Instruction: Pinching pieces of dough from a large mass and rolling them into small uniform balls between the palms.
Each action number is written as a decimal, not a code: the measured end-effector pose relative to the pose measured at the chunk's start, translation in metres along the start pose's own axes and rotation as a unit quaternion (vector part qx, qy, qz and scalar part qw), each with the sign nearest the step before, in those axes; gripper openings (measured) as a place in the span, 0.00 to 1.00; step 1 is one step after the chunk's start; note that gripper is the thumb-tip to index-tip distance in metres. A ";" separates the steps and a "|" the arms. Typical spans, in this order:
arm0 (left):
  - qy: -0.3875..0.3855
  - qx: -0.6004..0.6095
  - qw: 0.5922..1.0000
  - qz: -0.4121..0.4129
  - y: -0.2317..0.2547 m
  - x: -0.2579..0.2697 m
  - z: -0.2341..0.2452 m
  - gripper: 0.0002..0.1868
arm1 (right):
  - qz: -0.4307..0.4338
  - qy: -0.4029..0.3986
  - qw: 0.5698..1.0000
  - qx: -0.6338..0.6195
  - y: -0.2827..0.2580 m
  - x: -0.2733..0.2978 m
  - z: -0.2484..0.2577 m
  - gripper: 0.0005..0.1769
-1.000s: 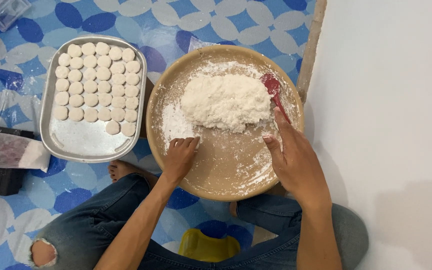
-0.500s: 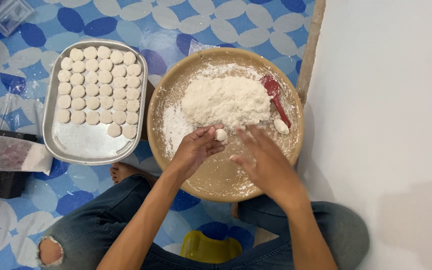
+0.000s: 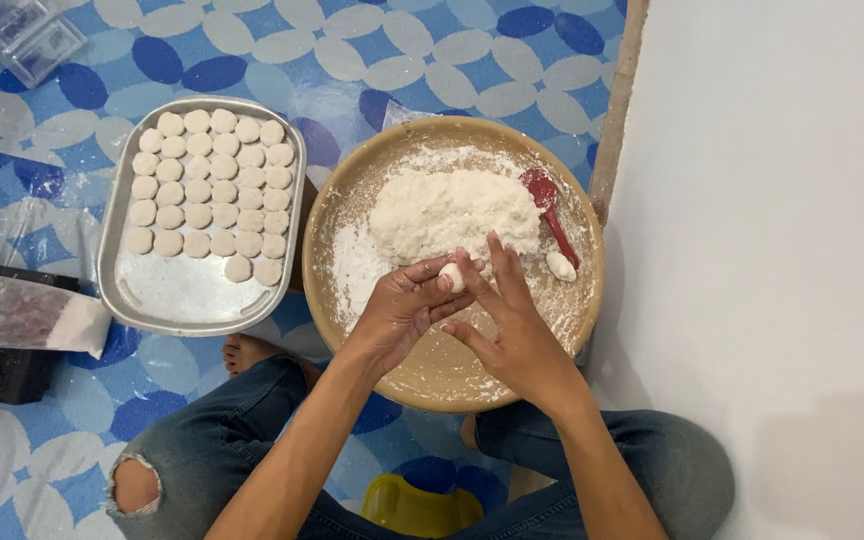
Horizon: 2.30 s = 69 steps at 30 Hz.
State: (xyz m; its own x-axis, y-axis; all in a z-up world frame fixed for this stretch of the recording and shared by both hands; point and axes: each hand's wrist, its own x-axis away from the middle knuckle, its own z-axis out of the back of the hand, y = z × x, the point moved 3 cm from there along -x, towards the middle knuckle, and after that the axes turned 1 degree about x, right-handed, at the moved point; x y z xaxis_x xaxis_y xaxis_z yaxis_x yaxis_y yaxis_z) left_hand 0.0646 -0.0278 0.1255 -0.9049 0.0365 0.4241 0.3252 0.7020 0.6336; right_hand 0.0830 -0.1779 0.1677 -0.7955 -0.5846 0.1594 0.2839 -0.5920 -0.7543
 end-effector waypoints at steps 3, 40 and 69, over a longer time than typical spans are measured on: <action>0.019 -0.017 1.000 -0.001 -0.004 -0.006 0.005 0.21 | 0.009 0.047 0.999 -0.026 -0.004 0.002 0.003 0.44; 0.004 -0.893 0.435 -0.120 -0.080 -0.030 0.113 0.29 | -0.106 0.112 0.981 0.121 -0.004 0.013 0.063 0.37; -0.126 -0.875 0.457 -0.102 -0.121 -0.052 0.115 0.30 | -0.116 0.049 0.984 0.129 -0.006 0.015 0.064 0.37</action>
State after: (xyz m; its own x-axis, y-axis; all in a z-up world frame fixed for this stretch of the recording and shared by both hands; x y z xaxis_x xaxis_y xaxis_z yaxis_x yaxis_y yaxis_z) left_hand 0.0410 -0.0330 -0.0482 -0.8960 0.3333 0.2933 -0.2507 -0.9251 0.2854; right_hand 0.1034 -0.2191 0.2151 -0.8991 -0.3689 0.2356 0.2059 -0.8314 -0.5162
